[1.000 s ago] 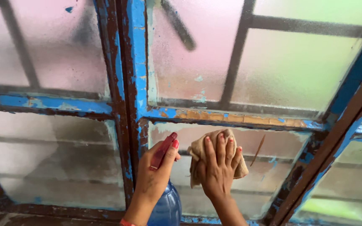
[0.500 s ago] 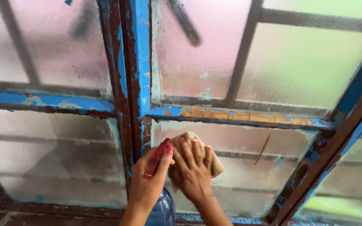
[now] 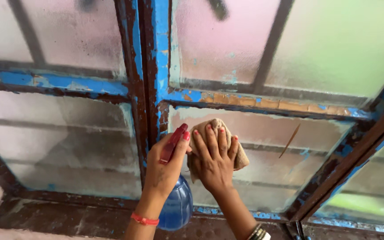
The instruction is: The person sprays liquid onto a window pane from a blue bottle and wipes the glass surface with a brown cloth.
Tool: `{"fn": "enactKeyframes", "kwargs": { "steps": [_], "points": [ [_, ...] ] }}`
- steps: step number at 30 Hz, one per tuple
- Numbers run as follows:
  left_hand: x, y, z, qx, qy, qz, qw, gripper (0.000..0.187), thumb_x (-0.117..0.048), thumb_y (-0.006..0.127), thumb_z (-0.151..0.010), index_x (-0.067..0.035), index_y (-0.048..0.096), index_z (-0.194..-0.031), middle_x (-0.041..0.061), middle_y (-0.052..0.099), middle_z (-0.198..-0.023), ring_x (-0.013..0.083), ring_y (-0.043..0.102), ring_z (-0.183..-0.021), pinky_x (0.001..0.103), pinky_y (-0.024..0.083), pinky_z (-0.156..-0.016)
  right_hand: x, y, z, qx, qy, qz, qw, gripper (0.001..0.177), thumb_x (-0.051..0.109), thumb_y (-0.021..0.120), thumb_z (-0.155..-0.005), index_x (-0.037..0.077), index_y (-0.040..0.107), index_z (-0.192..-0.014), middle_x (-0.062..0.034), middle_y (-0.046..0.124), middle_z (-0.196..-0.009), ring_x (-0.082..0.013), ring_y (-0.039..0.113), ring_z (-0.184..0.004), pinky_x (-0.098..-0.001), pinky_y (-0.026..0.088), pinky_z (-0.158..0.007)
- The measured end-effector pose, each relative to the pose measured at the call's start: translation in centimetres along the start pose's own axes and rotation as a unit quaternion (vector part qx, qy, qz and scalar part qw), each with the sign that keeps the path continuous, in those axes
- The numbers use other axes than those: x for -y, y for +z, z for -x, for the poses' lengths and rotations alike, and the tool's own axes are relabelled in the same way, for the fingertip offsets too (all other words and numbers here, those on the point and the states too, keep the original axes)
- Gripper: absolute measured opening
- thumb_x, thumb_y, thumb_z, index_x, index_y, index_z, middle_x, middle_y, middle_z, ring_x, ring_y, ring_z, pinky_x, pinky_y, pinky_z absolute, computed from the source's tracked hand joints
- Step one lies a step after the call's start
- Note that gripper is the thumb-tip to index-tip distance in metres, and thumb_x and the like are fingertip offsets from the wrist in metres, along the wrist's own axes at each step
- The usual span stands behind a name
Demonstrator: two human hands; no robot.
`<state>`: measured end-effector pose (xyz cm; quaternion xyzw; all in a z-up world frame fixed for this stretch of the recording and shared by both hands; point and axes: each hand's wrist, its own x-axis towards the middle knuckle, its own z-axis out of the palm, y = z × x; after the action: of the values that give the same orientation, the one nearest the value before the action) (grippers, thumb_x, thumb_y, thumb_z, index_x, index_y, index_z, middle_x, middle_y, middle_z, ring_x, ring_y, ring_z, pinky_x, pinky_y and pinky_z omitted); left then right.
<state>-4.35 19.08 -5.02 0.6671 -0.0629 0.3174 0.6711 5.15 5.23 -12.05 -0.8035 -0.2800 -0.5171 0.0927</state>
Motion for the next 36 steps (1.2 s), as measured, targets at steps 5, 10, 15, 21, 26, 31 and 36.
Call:
{"fn": "enactKeyframes", "kwargs": {
  "steps": [5,10,15,21,26,31,36],
  "points": [
    [0.5,-0.2,-0.1,0.005,0.001,-0.034,0.999,0.035,-0.036,0.063,-0.097,-0.003,0.074,-0.099,0.002,0.075,-0.079,0.0063,0.069,-0.075,0.024,0.053,-0.07,-3.4,0.0,3.0,0.02,0.0,0.016,1.0,0.062,0.037,0.061,-0.09,0.021,0.052,-0.15,-0.0171,0.038,-0.161,-0.0419,0.025,-0.15,-0.0654,0.006,-0.12],
    [1.2,-0.6,0.3,0.006,-0.01,-0.03,0.999,0.035,-0.036,0.064,-0.097,-0.002,0.073,-0.099,0.003,0.074,-0.079,0.0057,0.065,-0.073,0.024,0.051,-0.067,-3.5,-1.5,1.8,-0.019,0.079,-0.034,0.996,0.062,0.029,0.057,-0.095,0.014,0.049,-0.154,-0.0208,0.033,-0.166,-0.0448,0.02,-0.156,-0.0646,0.004,-0.127],
    [1.9,-1.2,0.3,0.009,-0.001,-0.023,1.0,0.034,-0.035,0.065,-0.099,-0.001,0.072,-0.098,0.002,0.071,-0.078,0.0047,0.06,-0.071,0.024,0.048,-0.063,-0.3,-0.2,-0.4,-0.015,0.068,-0.035,0.997,0.063,0.035,0.061,-0.095,0.018,0.05,-0.154,-0.0184,0.033,-0.166,-0.0442,0.02,-0.155,-0.0651,0.004,-0.125],
    [2.6,-1.4,0.5,0.011,0.01,-0.024,1.0,0.032,-0.033,0.065,-0.098,-0.002,0.074,-0.102,0.0,0.074,-0.08,0.0035,0.066,-0.075,0.023,0.052,-0.069,1.1,1.9,2.9,0.064,0.015,-0.017,0.998,0.065,0.044,0.063,-0.094,0.028,0.047,-0.155,-0.0104,0.035,-0.165,-0.0366,0.022,-0.155,-0.0636,0.003,-0.125],
    [3.0,-0.6,0.5,0.023,0.009,0.004,1.0,0.031,-0.031,0.065,-0.098,-0.002,0.072,-0.107,0.001,0.074,-0.082,0.0037,0.066,-0.078,0.022,0.052,-0.07,-4.1,0.9,4.9,0.068,0.021,0.028,0.997,0.065,0.046,0.063,-0.095,0.021,0.05,-0.153,-0.0189,0.035,-0.165,-0.0426,0.022,-0.151,-0.0665,0.002,-0.12],
    [2.7,0.7,0.6,0.033,0.014,0.002,0.999,0.031,-0.031,0.067,-0.099,-0.001,0.072,-0.103,0.002,0.072,-0.081,0.0047,0.063,-0.077,0.023,0.051,-0.069,-5.6,-1.5,2.9,-0.003,0.076,-0.016,0.997,0.068,0.029,0.061,-0.089,0.012,0.049,-0.154,-0.0234,0.032,-0.166,-0.0488,0.019,-0.156,-0.0655,0.004,-0.127],
    [2.0,2.3,1.0,0.04,-0.003,-0.034,0.999,0.033,-0.033,0.067,-0.1,-0.001,0.074,-0.096,0.002,0.067,-0.076,0.0067,0.057,-0.07,0.025,0.046,-0.063,-3.7,-1.0,2.1,-0.004,0.066,-0.014,0.998,0.067,0.033,0.063,-0.092,0.014,0.05,-0.155,-0.0221,0.033,-0.166,-0.0476,0.021,-0.155,-0.0651,0.007,-0.127]
  ]
}}
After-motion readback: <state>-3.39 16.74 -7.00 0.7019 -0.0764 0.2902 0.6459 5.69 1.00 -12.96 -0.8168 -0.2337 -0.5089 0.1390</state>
